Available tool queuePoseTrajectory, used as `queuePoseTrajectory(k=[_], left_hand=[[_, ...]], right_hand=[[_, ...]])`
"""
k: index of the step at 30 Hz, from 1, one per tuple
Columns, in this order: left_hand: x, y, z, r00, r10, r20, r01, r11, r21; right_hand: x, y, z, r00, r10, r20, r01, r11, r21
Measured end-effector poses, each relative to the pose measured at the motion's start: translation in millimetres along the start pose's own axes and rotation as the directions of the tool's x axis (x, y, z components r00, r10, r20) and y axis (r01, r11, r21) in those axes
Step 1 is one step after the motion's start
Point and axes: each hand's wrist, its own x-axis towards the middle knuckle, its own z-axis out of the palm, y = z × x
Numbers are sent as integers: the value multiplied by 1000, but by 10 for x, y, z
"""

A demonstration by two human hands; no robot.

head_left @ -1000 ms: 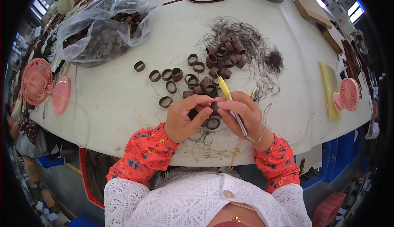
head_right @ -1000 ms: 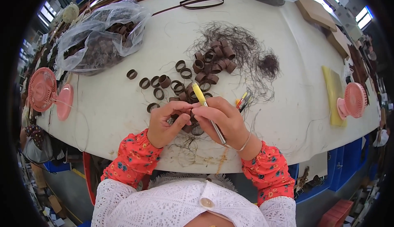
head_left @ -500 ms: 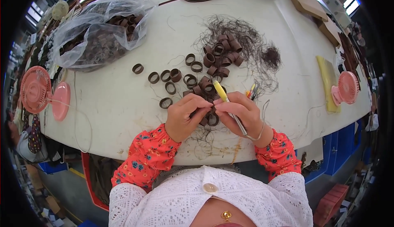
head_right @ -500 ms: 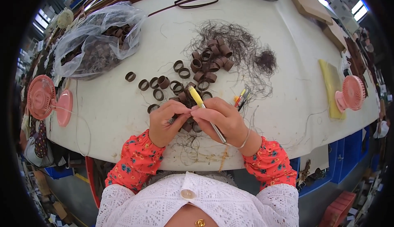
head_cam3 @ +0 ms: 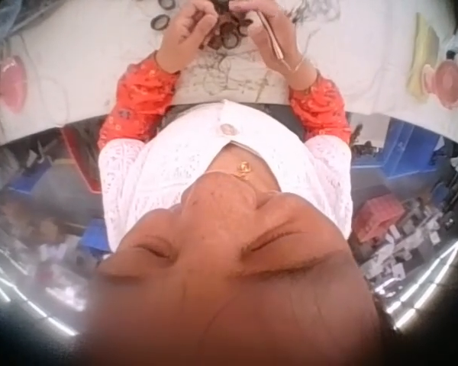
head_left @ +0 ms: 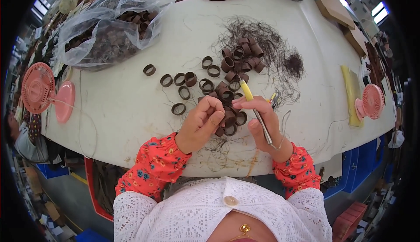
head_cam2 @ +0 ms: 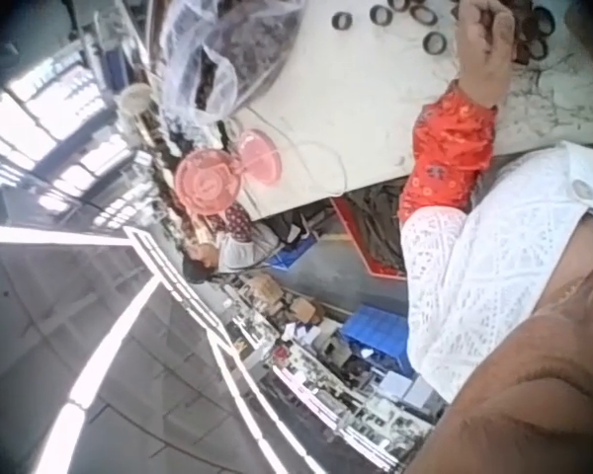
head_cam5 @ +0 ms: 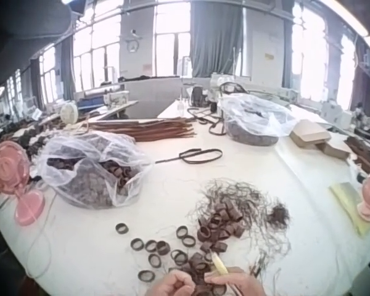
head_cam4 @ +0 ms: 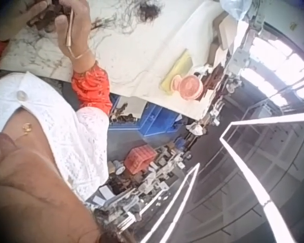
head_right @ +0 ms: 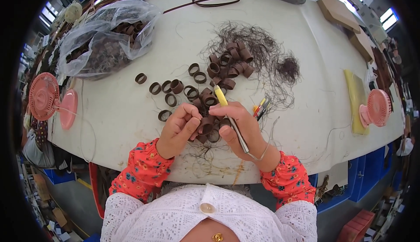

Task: Applying edge finish or adhesive to small leather rings using a precision applicator tool.

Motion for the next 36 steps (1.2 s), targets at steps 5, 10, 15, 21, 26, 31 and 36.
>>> queuePoseTrajectory(k=[5, 10, 15, 21, 26, 31, 36], left_hand=[[-11, -2, -7, 999, 21, -34, -18, 995, 100], [-1, -23, 4, 999, 29, -28, -25, 990, 142], [-1, -30, 8, 999, 21, -30, -16, 988, 152], [-6, -50, 15, 999, 37, -38, -30, 986, 164], [-22, -68, -8, 998, 29, -47, -18, 976, 216], [-14, -84, -9, 998, 39, -51, -28, 979, 200], [-18, -67, 3, 998, 30, -51, -20, 979, 202]], right_hand=[[63, -170, -9, 928, 370, -48, -277, 769, 576], [68, -107, -136, 935, 349, 66, -218, 417, 882], [-18, -143, -109, 878, 475, 60, -324, 498, 804], [-9, -140, -91, 876, 474, 89, -366, 534, 762], [12, -178, -79, 863, 497, 95, -391, 537, 748], [19, -187, -71, 863, 496, 99, -394, 535, 747], [8, -181, -61, 849, 520, 98, -410, 530, 743]])
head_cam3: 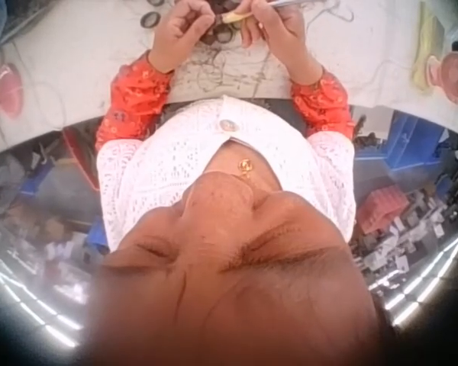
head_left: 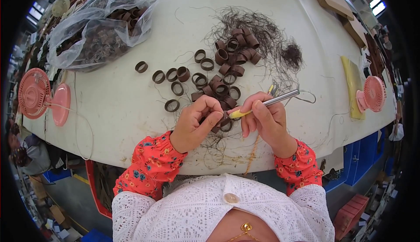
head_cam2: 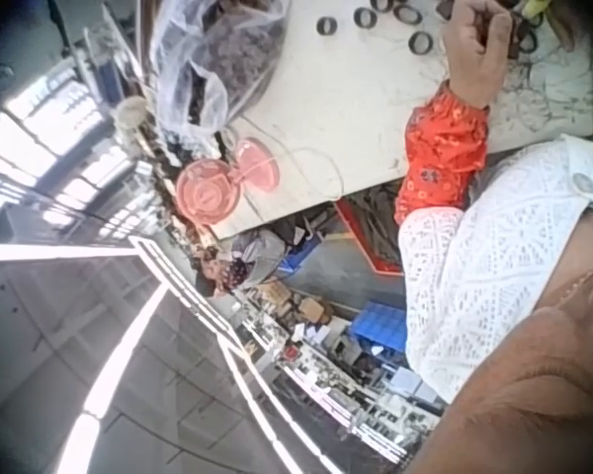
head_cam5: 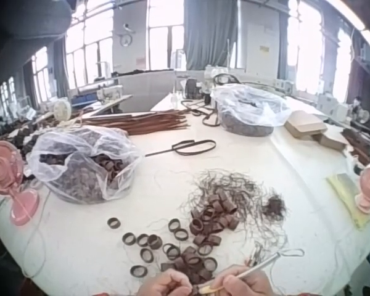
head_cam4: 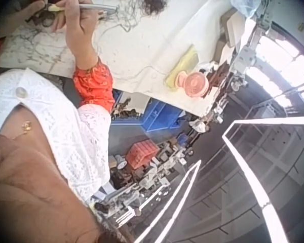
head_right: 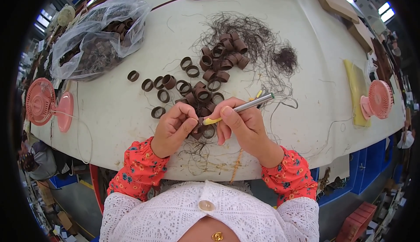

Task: Applying edge finish or adhesive to small leather rings using a precision applicator tool.

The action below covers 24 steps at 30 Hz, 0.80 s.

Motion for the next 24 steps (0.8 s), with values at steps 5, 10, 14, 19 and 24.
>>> queuePoseTrajectory(k=[5, 10, 14, 19, 24], left_hand=[[0, 42, 5, 1000, -4, 3, 4, 1000, 15], [-2, 34, -1, 1000, -5, 8, 6, 1000, -2], [3, 65, 6, 1000, 4, 16, -4, 1000, 0], [5, 51, 3, 999, -34, -31, 33, 999, -42], [13, 69, 10, 999, -22, -37, 18, 995, -98]], right_hand=[[1, -4, -1, 1000, 3, -1, -3, 1000, 5], [11, -10, 7, 1000, -23, 17, 23, 1000, -14], [6, -3, -18, 999, -15, 33, 16, 1000, -22], [49, 55, -10, 981, -194, -4, 192, 973, -131], [132, 10, 42, 932, -306, 194, 354, 657, -666]])
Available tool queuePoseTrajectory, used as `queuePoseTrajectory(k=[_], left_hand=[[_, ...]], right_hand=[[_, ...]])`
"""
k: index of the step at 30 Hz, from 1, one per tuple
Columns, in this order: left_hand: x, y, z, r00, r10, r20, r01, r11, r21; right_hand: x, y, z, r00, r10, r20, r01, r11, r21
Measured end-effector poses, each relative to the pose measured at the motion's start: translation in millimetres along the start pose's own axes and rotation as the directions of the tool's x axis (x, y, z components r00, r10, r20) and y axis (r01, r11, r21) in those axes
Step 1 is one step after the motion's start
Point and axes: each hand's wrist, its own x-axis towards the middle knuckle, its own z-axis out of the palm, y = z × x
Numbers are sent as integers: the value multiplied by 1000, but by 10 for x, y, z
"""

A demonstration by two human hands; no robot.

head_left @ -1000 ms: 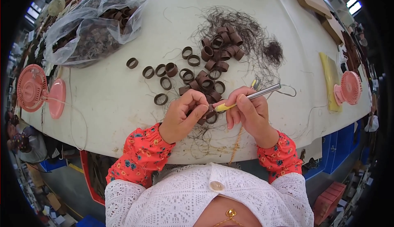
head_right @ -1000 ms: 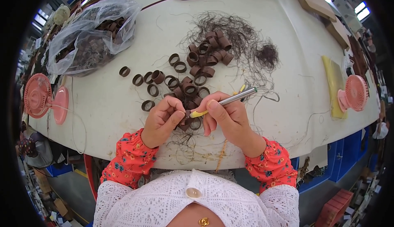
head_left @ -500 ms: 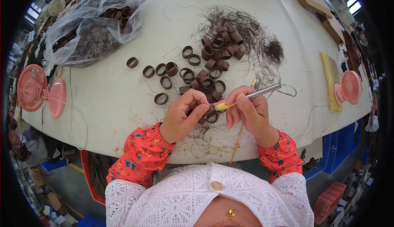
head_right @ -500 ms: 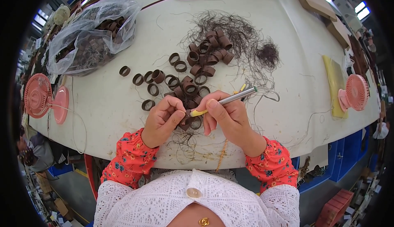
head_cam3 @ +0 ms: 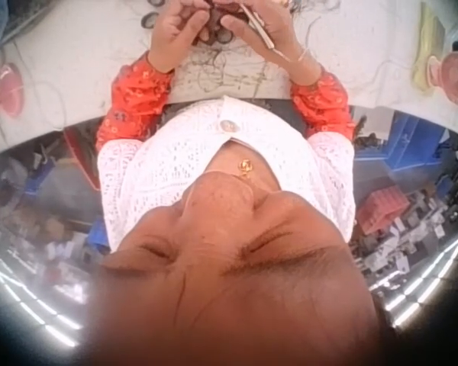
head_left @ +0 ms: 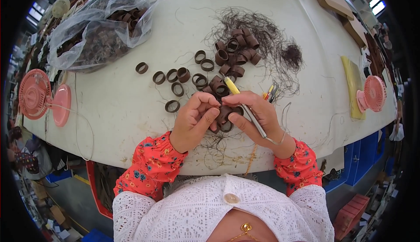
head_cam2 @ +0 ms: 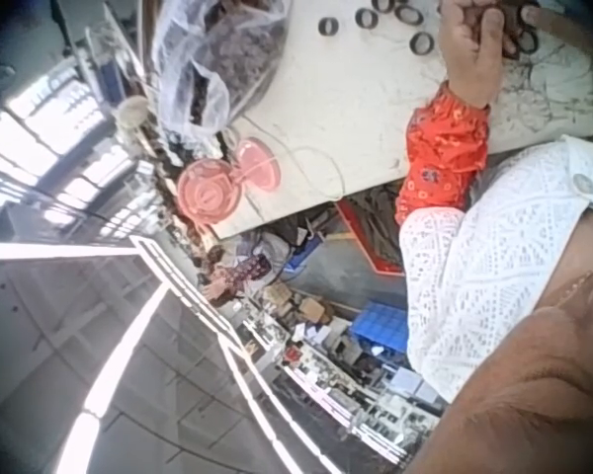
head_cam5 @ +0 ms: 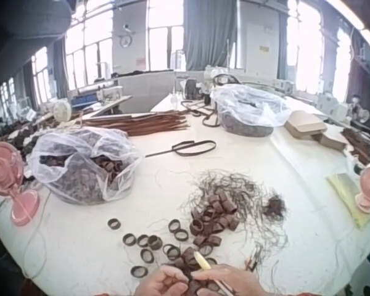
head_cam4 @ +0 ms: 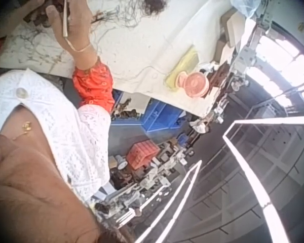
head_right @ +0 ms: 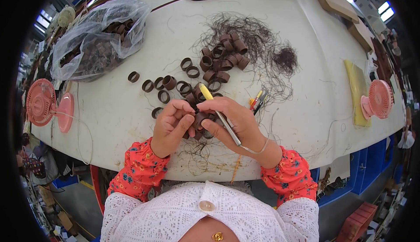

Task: Applying edge finish or adhesive to small leather rings using a precision applicator tool.

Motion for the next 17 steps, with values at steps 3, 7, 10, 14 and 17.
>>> queuePoseTrajectory(k=[3, 7, 10, 14, 17], left_hand=[[31, -20, 27, 999, 49, 4, -49, 996, -74], [101, -4, -12, 996, 30, 81, -32, 999, 20], [91, 59, -70, 993, -26, 117, 17, 997, 81], [60, 39, -89, 986, -135, 95, 132, 991, 36], [48, -14, -135, 997, 2, 73, -7, 998, 70]], right_hand=[[6, -18, -46, 1000, -8, 19, 9, 999, -34], [0, 20, -61, 993, -81, -89, 75, 995, -67], [-3, -5, -77, 989, -109, -100, 96, 987, -128], [-29, 26, -65, 991, -94, -100, 81, 989, -124], [-13, 30, -28, 986, -136, -91, 125, 985, -120]])
